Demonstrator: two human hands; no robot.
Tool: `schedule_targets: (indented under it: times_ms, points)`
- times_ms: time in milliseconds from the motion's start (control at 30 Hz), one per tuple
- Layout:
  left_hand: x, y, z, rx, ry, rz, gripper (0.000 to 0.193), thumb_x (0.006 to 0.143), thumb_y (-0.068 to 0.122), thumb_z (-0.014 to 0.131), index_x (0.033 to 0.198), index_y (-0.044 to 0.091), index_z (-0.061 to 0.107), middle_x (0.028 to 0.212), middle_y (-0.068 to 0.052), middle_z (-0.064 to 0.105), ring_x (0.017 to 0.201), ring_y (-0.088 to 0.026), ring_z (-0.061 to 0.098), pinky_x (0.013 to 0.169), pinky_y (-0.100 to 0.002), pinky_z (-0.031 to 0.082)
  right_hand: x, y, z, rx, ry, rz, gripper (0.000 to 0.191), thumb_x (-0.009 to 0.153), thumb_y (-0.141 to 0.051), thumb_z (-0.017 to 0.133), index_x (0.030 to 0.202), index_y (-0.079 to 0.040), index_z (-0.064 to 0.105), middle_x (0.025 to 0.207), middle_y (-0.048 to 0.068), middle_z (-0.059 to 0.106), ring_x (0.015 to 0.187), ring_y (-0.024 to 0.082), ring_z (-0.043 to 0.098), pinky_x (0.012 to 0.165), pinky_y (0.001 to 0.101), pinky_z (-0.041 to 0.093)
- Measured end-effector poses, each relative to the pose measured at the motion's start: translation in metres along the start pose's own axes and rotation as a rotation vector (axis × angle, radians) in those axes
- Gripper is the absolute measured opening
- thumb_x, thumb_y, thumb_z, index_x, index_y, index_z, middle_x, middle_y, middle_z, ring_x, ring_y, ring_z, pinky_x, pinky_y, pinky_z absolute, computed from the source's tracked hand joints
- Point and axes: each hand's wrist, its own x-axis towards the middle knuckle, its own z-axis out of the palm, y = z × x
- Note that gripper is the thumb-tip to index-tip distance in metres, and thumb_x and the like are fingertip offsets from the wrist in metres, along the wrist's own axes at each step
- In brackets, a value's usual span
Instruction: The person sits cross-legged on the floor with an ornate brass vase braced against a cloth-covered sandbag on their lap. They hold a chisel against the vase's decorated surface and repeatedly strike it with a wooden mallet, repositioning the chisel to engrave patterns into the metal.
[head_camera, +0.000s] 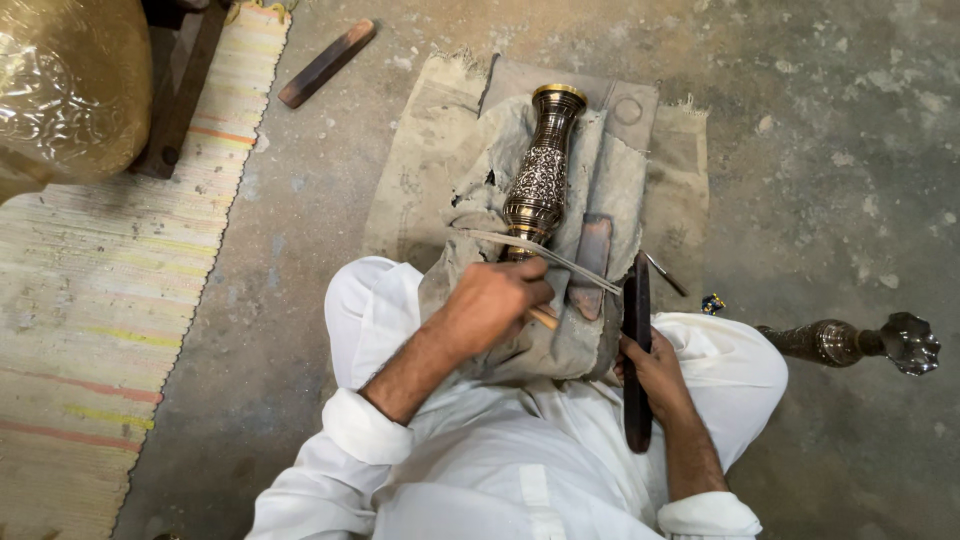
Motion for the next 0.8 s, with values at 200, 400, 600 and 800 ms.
schedule_targets:
  times_ms: [200,400,600,800]
  points:
    - [-0.008,-0.020,0.022,-0.423,0.481,-0.358,0.020,0.086,0.016,0.078,0.093,0.002,0.066,0.083,-0.009,0.061,0.070,-0.019,0.064,0.063,-0.031,0.053,-0.002,0.000,0.002,-0.014,-0.001,-0.016,0.016,0.097,-0.019,0.065,0.102,-0.004,0.062,0.069,0.005,0.063,0.055,0.014,0.059,0.053,0.0294,0.050]
    - [-0.017,-0.032,0.040,-0.355,0.521,-0.371,0.022,0.087,0.014,0.074,0.082,0.001,0.057,0.077,-0.009,0.059,0.062,-0.018,0.055,0.058,-0.033,0.046,-0.007,-0.005,0.009,-0.037,0.021,-0.049,0.015,0.097,-0.015,0.063,0.106,-0.003,0.063,0.069,0.005,0.063,0.055,0.014,0.058,0.052,0.0292,0.047]
    - [-0.016,-0.032,0.038,-0.325,0.515,-0.393,0.024,0.087,0.013,0.073,0.077,0.000,0.055,0.072,-0.009,0.058,0.056,-0.018,0.053,0.054,-0.033,0.045,-0.009,-0.004,0.017,-0.032,0.024,-0.121,0.013,0.096,-0.009,0.062,0.106,-0.001,0.061,0.070,0.005,0.064,0.055,0.014,0.059,0.051,0.0297,0.048]
    - [-0.014,-0.031,0.036,-0.313,0.520,-0.387,0.020,0.086,0.010,0.071,0.076,0.000,0.056,0.071,-0.009,0.058,0.057,-0.016,0.053,0.054,-0.033,0.044,-0.016,0.002,0.017,-0.011,0.033,-0.171,0.013,0.095,-0.003,0.059,0.107,0.000,0.060,0.072,0.005,0.064,0.056,0.014,0.059,0.052,0.0296,0.049]
